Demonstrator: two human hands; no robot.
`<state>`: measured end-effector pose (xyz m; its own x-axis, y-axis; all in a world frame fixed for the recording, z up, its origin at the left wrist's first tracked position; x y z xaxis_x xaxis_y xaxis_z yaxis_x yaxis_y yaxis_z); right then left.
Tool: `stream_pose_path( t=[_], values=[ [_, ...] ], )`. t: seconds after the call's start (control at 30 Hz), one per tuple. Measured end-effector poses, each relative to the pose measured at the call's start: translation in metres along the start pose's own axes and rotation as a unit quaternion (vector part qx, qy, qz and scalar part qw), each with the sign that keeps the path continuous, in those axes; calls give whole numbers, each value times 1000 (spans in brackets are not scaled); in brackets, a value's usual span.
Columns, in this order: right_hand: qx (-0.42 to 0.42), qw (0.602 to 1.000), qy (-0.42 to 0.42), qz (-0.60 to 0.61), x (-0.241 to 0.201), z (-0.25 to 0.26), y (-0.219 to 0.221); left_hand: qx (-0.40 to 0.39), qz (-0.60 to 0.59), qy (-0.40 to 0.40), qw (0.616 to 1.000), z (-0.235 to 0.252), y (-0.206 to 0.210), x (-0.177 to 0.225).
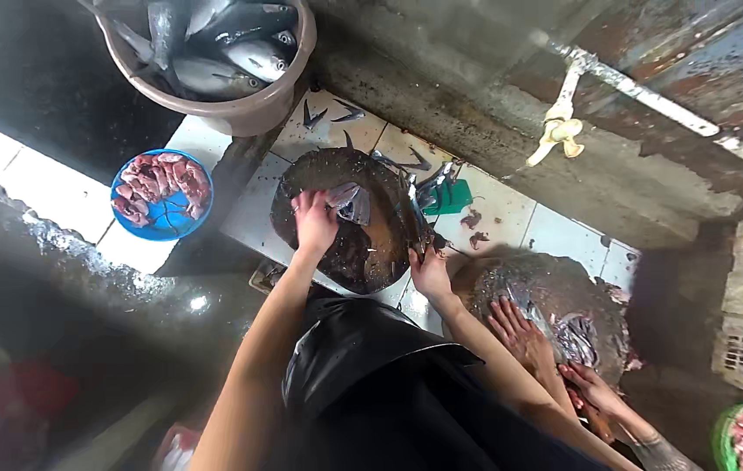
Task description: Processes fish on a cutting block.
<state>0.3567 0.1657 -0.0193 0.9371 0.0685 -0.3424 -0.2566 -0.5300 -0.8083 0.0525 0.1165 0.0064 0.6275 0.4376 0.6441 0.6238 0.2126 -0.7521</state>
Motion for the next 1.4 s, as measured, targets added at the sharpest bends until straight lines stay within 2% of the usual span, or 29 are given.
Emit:
stream_pose_path(
  t=[0.1,0.2,0.3,0.47,0.6,0.77,0.83,0.87,0.97,1.03,1.17,1.3,1.33,1.37,1.4],
  values=[
    [6,1000,-5,26,-1,-3,2,-133,97,8,986,69,32,18],
    [9,999,0,31,1,-2,2,-180,166,26,969,90,44,16],
    [2,1000,1,24,-2,-2,-2,-167,207,50,963,65,35,8],
    [-59,998,22,29,-22,-4,-25,-100,115,-4,988,5,31,-8],
    [-67,995,33,58,-30,6,-22,-95,109,-26,989,34,41,-6],
    [-69,995,24,63,-25,10,-19,-163,129,-17,978,62,47,7],
    [-70,995,24,64,-24,12,-21,-171,118,-30,978,45,39,10],
    [-72,995,22,59,-25,11,-23,-167,77,-50,982,30,33,8],
    [-79,996,-2,40,-35,0,-32,-100,-114,-121,981,-26,17,-13],
    [-87,994,-43,51,-53,-16,-34,-57,-143,-156,976,-57,6,-34],
    [-85,972,-192,105,-101,-46,-36,1,-173,-197,965,-89,-5,-65],
    [11,926,-346,152,-130,-63,-21,-13,-184,-222,957,-102,-2,-64],
    [21,929,-347,125,-131,-61,-8,-14,-183,-222,957,-102,0,-63],
    [-7,948,-312,69,-131,-55,8,-10,-181,-221,958,-102,1,-62],
    [-92,966,-240,-7,-132,-49,22,-6,-176,-222,959,-103,3,-61]
  ],
)
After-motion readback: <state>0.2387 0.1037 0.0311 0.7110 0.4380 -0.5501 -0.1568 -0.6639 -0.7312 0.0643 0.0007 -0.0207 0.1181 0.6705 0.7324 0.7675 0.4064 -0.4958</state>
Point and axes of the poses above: each hand's wrist, its own z-axis towards the middle knuckle, its own y-axis out of the palm, x = y × z, the point moved 2 cm from there along z, towards the middle knuckle, and after that the axes turned 7 degrees about -x, right-handed, at the moved point
